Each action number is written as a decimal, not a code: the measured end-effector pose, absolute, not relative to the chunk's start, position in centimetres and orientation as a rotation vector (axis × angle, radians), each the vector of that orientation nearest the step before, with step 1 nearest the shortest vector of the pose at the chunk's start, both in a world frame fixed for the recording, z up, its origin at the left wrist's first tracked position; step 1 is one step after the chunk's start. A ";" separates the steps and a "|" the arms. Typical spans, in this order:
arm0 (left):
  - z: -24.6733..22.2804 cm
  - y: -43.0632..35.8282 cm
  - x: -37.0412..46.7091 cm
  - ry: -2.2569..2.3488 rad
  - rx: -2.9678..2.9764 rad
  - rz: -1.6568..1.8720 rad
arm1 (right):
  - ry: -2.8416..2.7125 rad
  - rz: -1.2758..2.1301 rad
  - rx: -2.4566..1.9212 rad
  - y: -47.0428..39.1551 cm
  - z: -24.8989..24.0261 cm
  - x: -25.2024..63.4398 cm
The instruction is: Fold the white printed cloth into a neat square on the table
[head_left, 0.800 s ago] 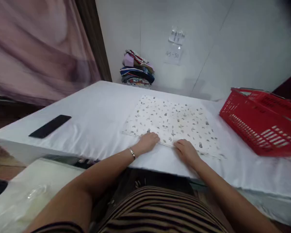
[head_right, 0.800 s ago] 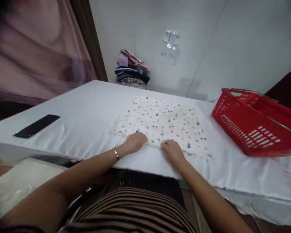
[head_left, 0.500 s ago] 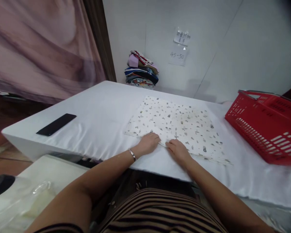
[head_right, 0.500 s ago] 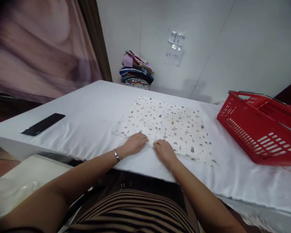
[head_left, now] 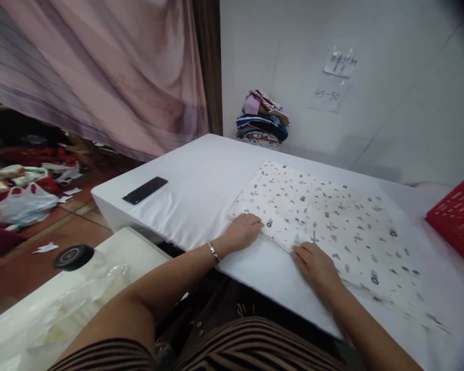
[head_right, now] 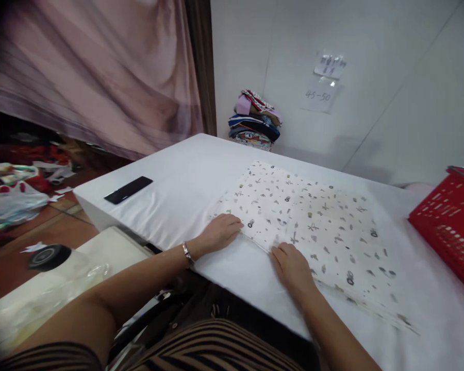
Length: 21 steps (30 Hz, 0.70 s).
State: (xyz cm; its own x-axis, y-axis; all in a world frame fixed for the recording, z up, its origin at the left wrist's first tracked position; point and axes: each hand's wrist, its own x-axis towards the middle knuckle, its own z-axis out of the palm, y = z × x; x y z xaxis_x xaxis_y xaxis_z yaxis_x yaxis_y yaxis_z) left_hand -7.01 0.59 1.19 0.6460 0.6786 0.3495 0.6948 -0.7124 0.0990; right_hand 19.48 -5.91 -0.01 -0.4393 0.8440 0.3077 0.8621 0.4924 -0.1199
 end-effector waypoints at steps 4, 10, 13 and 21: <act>1.7 1.7 -11.4 -1.778 -2.480 -0.687 | -2.396 -0.064 -1.398 -5.9 -0.3 19.6; 2.3 3.1 -13.1 -2.392 -2.278 -0.451 | -2.365 -0.049 -1.413 -5.9 -0.9 19.6; 2.5 3.6 -11.9 -2.468 -2.280 -0.387 | -2.354 -0.066 -1.398 -5.9 -1.2 19.6; 3.4 4.6 -11.0 -2.523 -2.338 -0.411 | -2.320 -0.104 -1.349 -6.0 -1.3 19.0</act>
State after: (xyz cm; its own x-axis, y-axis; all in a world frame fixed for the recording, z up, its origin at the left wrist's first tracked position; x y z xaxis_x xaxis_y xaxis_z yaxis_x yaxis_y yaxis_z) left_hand -10.96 4.57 3.35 -0.0610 0.9954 -0.0745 0.9202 0.0850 0.3821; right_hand 18.96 -5.96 -1.34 -0.4189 0.8066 0.4171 0.8405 0.5182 -0.1579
